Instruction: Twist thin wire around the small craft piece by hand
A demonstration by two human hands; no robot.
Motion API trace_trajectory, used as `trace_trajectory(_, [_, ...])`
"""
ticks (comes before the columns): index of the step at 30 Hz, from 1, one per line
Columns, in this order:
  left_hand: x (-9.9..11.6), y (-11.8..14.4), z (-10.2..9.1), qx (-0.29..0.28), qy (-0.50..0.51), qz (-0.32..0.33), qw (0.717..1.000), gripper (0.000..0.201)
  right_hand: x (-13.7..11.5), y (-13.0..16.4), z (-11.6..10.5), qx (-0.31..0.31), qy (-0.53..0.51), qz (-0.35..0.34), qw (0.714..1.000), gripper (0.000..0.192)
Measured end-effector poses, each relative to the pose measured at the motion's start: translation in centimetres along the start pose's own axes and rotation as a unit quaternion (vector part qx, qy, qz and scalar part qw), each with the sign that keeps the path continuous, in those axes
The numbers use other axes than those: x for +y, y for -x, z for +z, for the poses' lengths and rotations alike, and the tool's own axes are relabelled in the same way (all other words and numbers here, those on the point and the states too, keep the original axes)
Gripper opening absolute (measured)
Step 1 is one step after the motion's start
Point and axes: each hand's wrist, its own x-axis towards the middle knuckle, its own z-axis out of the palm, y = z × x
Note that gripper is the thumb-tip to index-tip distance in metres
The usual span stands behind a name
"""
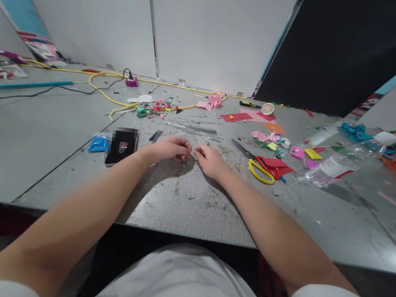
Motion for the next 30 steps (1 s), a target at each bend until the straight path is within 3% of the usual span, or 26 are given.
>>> trace_trajectory(11, [-0.8, -0.7, 0.3, 0.026, -0.082, 0.054, 0.995, 0.008, -0.3, 0.2, -0.1, -0.016, 0.047, 0.010, 0.999, 0.016])
trace_trajectory(18, [-1.4, -1.1, 0.2, 0.085, -0.296, 0.151, 0.939, 0.007, -0.4, 0.1, 0.1, -0.012, 0.057, 0.017, 0.998, 0.017])
trace_trajectory(30, [-2.6, -1.7, 0.3, 0.098, -0.358, 0.204, 0.906, 0.003, -0.3, 0.1, 0.4, -0.004, 0.080, 0.030, 0.996, 0.019])
